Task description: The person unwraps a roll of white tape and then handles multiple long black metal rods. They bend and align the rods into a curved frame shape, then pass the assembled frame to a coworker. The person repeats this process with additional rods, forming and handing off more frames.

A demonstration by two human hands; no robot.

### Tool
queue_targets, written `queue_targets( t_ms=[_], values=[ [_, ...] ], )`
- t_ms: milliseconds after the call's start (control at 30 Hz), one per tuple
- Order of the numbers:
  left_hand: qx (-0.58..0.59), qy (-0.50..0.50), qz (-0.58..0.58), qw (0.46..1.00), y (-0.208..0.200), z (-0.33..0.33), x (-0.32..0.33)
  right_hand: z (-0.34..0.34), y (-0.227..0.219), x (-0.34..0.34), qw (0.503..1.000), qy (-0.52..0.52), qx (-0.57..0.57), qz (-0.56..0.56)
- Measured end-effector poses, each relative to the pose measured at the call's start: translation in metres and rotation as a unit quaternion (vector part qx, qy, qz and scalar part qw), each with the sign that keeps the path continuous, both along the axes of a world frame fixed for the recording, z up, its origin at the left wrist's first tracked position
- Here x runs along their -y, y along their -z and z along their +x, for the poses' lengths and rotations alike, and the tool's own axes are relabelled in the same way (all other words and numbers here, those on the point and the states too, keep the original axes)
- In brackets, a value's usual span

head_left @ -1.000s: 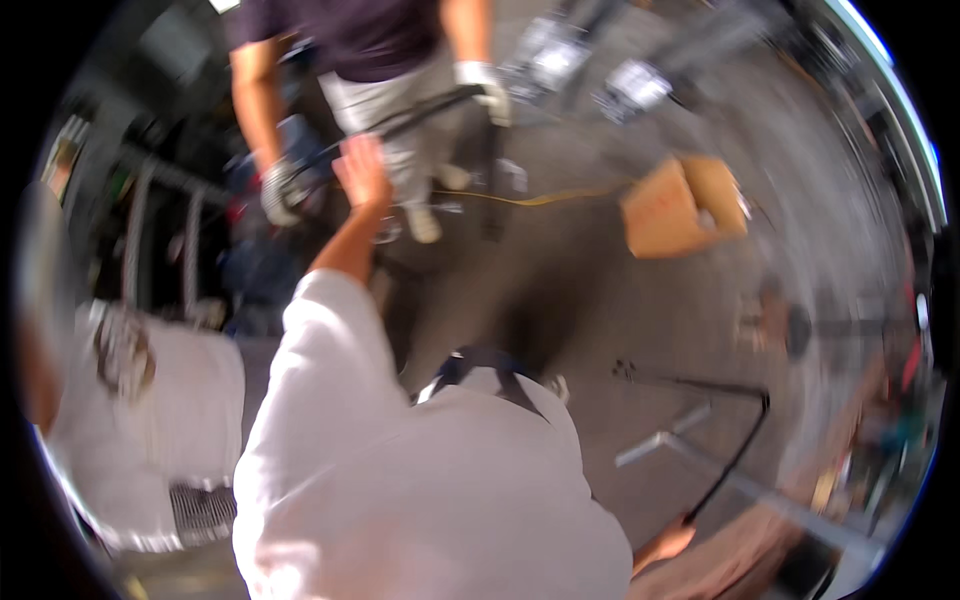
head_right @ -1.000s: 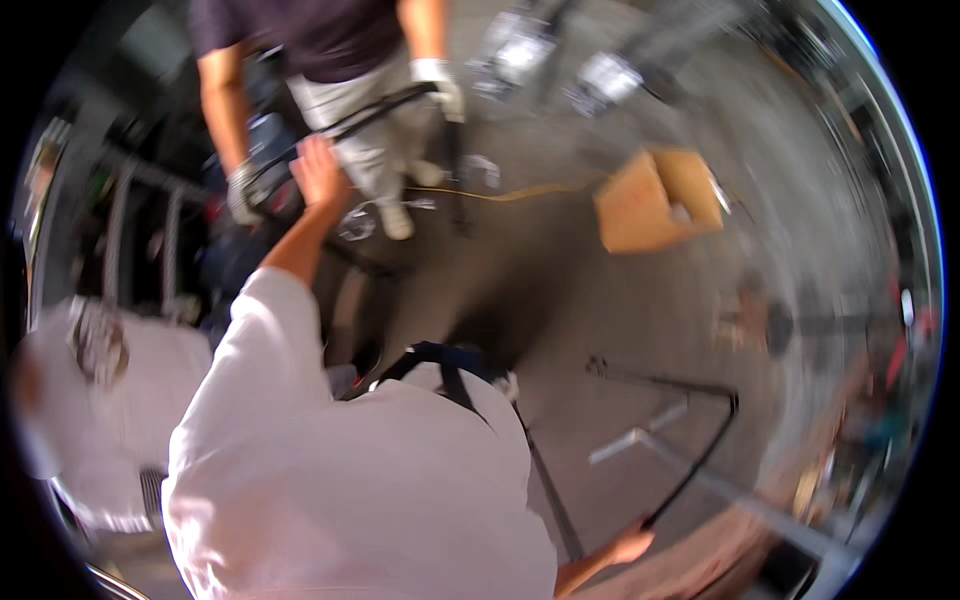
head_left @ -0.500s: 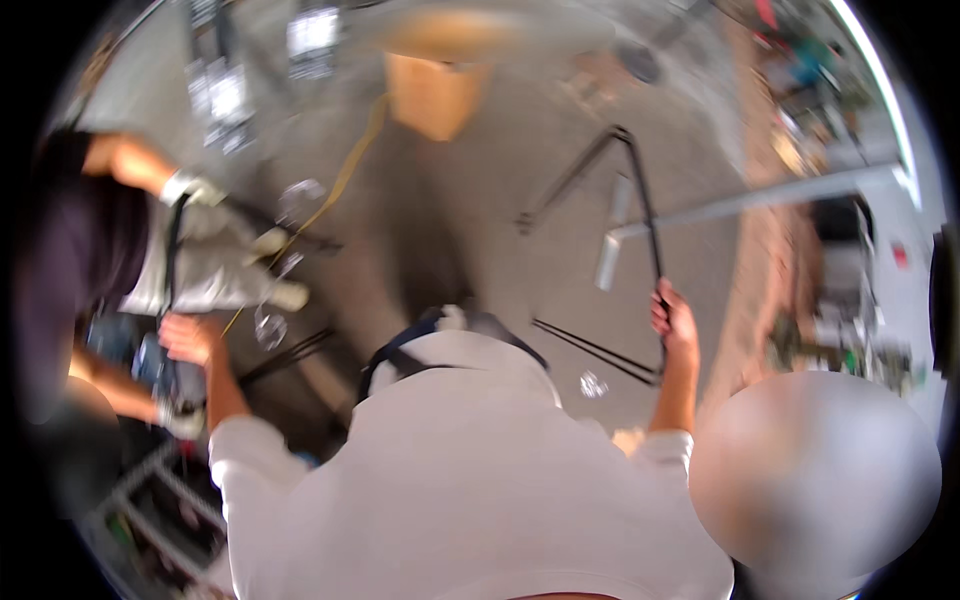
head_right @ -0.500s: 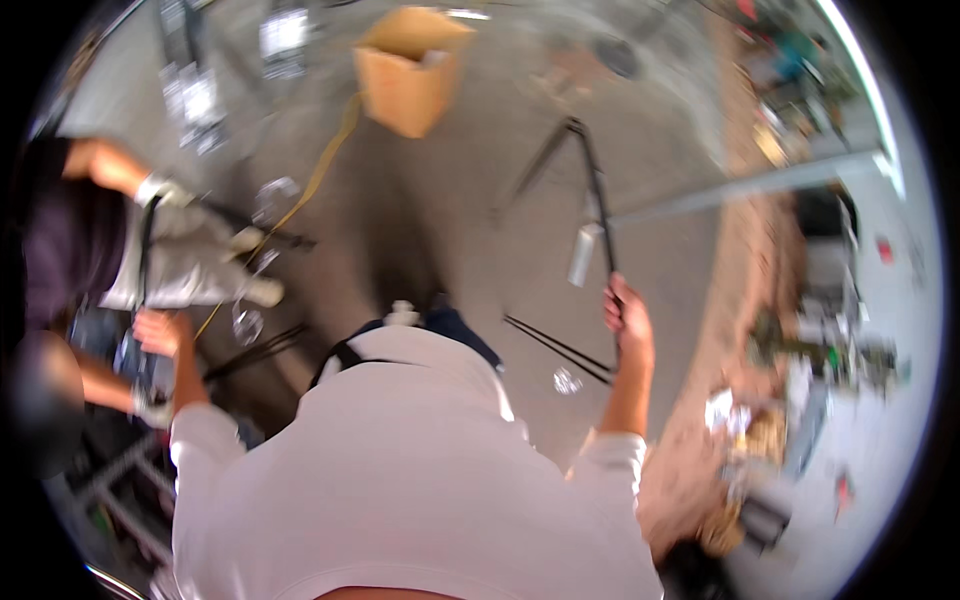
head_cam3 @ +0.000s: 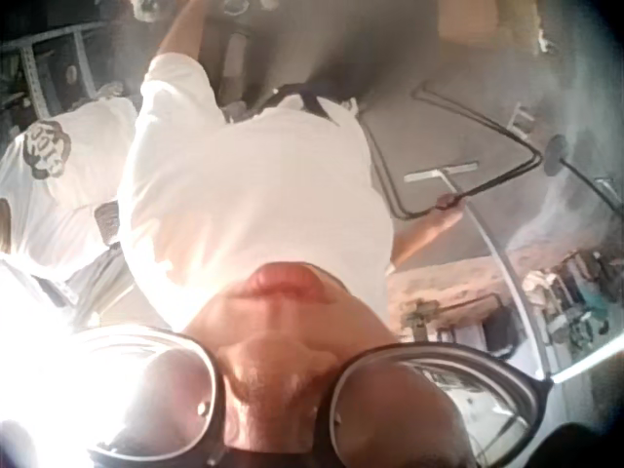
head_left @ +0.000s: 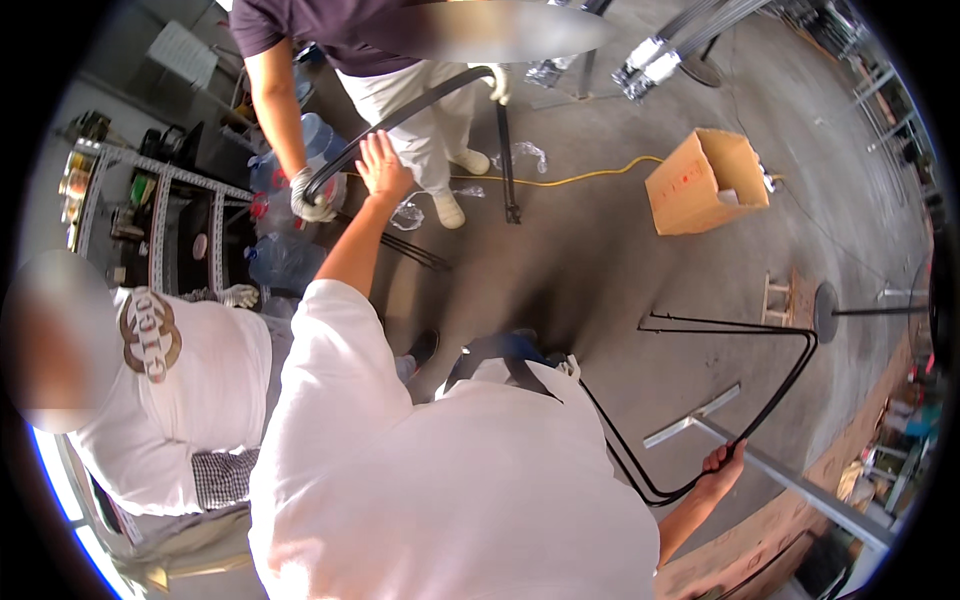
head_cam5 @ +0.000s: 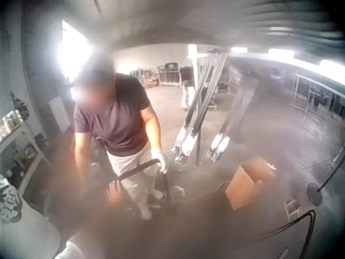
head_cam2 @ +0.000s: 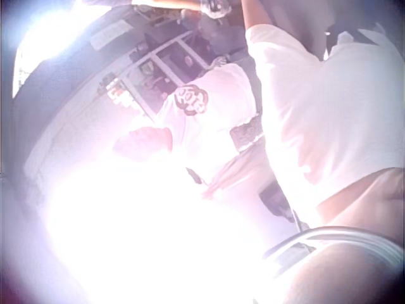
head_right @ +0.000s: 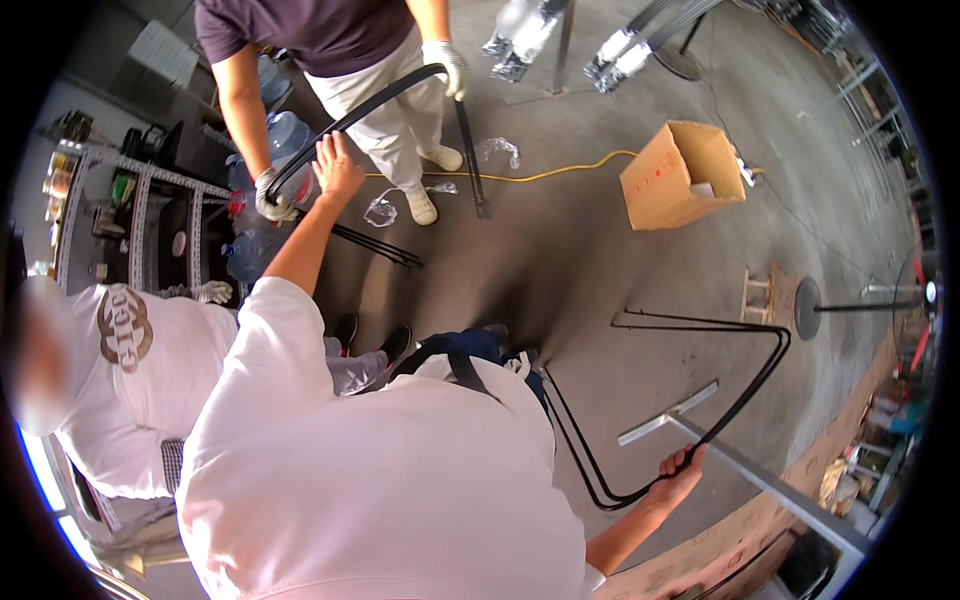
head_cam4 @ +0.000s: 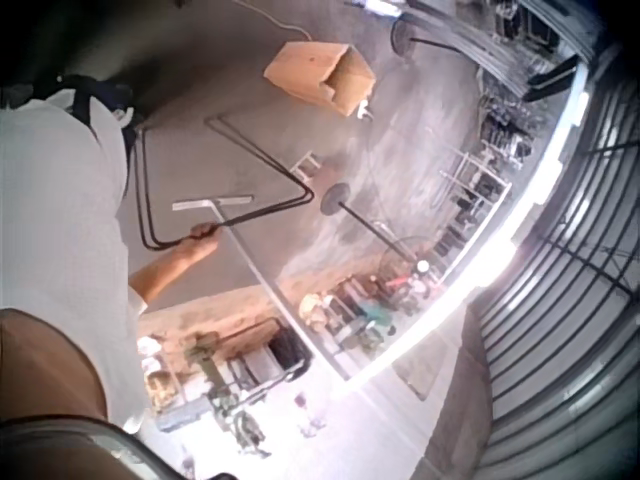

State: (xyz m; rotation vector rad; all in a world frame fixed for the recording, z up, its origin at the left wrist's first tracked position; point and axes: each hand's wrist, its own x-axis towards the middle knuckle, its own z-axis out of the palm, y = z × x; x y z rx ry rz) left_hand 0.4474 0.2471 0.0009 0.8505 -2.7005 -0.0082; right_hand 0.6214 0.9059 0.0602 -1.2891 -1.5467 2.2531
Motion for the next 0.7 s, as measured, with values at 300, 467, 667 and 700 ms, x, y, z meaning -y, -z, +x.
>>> queue_targets(
  t_ms=[300,467,667,700],
  values=[
    [-0.089,0.443,0.411,0.792,-0.093,0.069,-0.188,-0.018,-0.005,0.026,0.999,-0.011,-0.034,-0.008],
    [-0.257,0.607,0.358,0.661,-0.198,0.096,-0.225,-0.038,-0.012,0.024,0.997,-0.055,-0.037,-0.024],
    [-0.510,0.661,0.270,0.479,-0.276,0.146,-0.223,-0.050,-0.021,0.004,0.996,-0.090,-0.020,-0.012],
    [-0.533,0.665,0.252,0.458,-0.282,0.155,-0.220,-0.048,-0.017,0.001,0.996,-0.092,-0.020,-0.012]
  ],
)
